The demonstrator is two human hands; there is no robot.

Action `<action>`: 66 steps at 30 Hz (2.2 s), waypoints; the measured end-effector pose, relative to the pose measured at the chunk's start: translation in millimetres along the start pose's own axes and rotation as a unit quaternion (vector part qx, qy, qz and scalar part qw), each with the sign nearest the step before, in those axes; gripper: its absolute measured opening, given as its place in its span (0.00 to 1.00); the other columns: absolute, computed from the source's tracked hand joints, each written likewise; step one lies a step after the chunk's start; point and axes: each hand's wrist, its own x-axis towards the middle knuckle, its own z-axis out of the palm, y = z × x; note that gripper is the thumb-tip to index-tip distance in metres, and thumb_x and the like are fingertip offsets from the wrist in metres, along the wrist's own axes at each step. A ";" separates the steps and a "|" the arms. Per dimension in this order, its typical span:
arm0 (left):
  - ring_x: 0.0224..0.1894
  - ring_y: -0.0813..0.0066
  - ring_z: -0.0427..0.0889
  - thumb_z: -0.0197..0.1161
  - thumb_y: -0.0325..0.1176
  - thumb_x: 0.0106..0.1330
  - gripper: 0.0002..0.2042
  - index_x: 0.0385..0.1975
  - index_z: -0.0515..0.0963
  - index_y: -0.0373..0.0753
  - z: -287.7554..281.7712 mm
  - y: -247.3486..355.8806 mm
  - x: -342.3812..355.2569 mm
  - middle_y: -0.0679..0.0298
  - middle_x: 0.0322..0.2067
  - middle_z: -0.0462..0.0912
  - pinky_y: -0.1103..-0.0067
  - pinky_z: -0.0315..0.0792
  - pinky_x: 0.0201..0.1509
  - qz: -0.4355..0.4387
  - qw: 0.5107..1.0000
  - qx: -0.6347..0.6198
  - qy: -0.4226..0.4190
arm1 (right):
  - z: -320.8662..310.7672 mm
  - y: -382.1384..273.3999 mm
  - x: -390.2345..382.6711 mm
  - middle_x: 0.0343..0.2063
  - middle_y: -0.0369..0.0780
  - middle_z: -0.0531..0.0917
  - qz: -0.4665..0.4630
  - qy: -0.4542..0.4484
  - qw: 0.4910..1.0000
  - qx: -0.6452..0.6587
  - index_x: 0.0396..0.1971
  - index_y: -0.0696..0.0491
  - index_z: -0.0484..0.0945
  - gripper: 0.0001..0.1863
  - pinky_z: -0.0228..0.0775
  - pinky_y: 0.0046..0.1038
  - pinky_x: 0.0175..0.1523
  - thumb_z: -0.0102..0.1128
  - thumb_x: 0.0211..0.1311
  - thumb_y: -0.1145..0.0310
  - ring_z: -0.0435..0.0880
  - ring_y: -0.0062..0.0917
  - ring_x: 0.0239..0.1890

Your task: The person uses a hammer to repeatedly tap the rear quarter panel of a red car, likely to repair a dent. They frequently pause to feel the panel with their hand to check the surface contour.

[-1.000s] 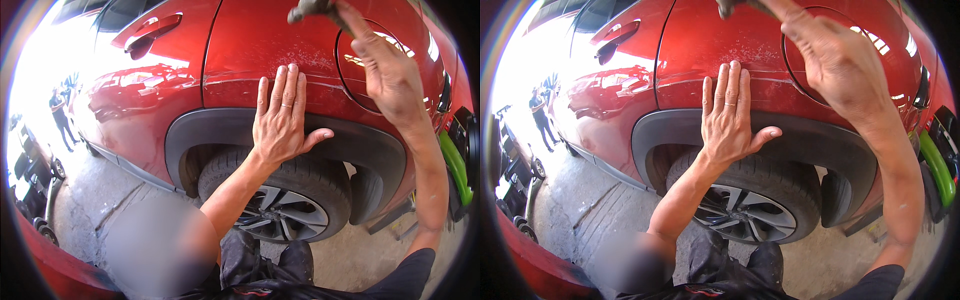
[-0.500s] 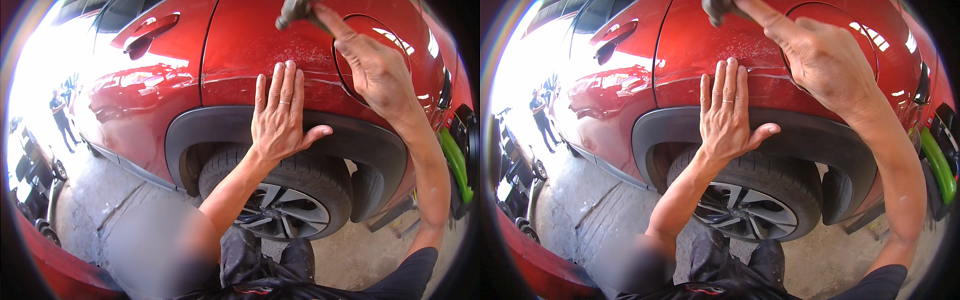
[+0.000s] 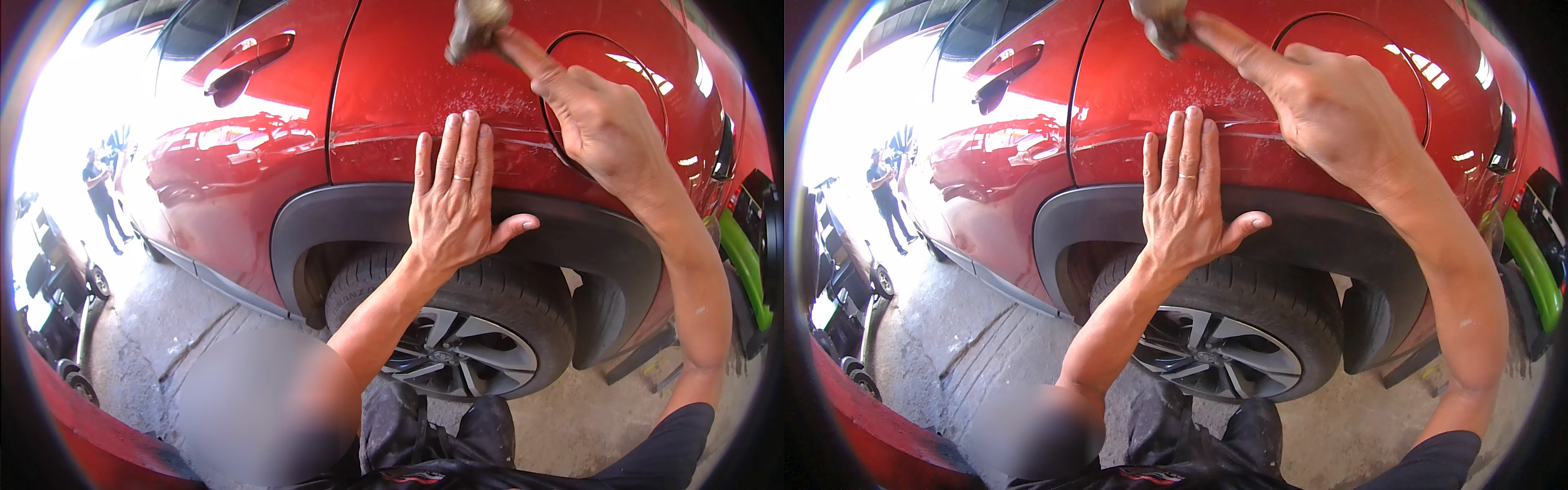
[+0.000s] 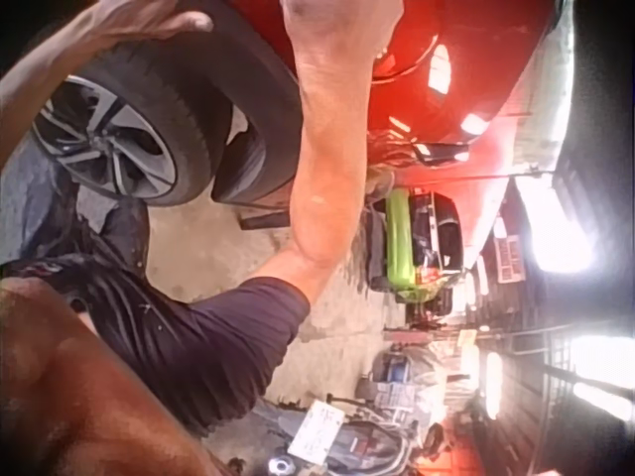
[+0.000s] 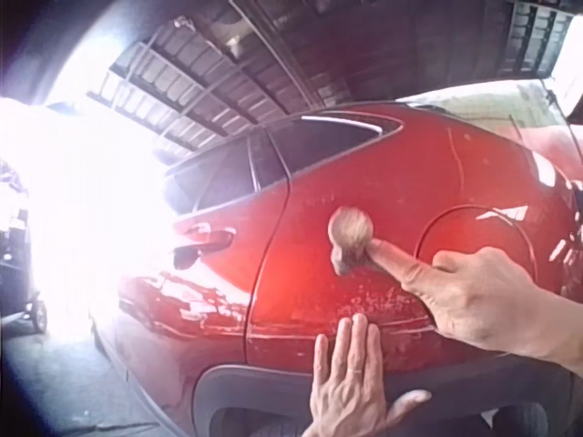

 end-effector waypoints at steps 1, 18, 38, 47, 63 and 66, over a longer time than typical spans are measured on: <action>0.76 0.50 0.51 0.41 0.77 0.62 0.54 0.67 0.62 0.25 -0.4 0.0 0.3 0.43 0.71 0.56 0.53 0.41 0.77 0.001 1.000 0.002 0.001 | -1.9 -2.7 1.2 0.48 0.43 0.85 0.020 -0.014 1.000 -0.001 0.60 0.47 0.76 0.23 0.78 0.33 0.34 0.59 0.65 0.77 0.86 0.36 0.30; 0.76 0.45 0.51 0.43 0.77 0.60 0.56 0.69 0.57 0.22 2.9 0.5 0.0 0.40 0.71 0.55 0.53 0.37 0.78 0.015 1.000 -0.002 -0.003 | -17.6 9.9 -4.7 0.62 0.40 0.78 0.018 -0.029 0.999 0.021 0.65 0.46 0.72 0.24 0.83 0.27 0.43 0.53 0.70 0.77 0.88 0.34 0.38; 0.76 0.44 0.50 0.42 0.78 0.60 0.57 0.70 0.55 0.23 3.1 -0.5 -0.1 0.39 0.72 0.54 0.52 0.36 0.77 0.014 1.000 0.006 -0.013 | -21.1 4.7 -17.3 0.52 0.43 0.84 0.047 -0.032 0.998 -0.003 0.68 0.43 0.69 0.29 0.81 0.34 0.42 0.54 0.68 0.79 0.87 0.40 0.41; 0.76 0.44 0.50 0.43 0.77 0.60 0.57 0.69 0.56 0.22 2.7 2.3 0.3 0.39 0.71 0.55 0.52 0.37 0.77 0.013 1.000 0.002 -0.005 | -16.8 2.6 -6.4 0.47 0.46 0.85 0.069 -0.099 0.992 -0.040 0.67 0.44 0.70 0.29 0.77 0.32 0.33 0.56 0.67 0.77 0.84 0.33 0.27; 0.72 0.39 0.57 0.47 0.75 0.62 0.55 0.64 0.60 0.17 1.1 -36.8 114.2 0.29 0.65 0.61 0.56 0.48 0.76 0.023 0.996 0.014 0.083 | -62.5 17.2 -8.7 0.53 0.52 0.82 0.009 0.094 0.991 -0.095 0.70 0.60 0.60 0.28 0.82 0.25 0.47 0.51 0.72 0.77 0.88 0.34 0.35; 0.72 0.38 0.58 0.47 0.76 0.61 0.56 0.64 0.61 0.16 -0.7 -30.6 103.5 0.29 0.65 0.62 0.56 0.51 0.75 0.043 0.996 0.008 0.077 | -63.5 16.6 -17.6 0.51 0.52 0.83 0.087 0.067 0.994 -0.013 0.70 0.59 0.62 0.28 0.81 0.26 0.43 0.51 0.71 0.78 0.86 0.31 0.29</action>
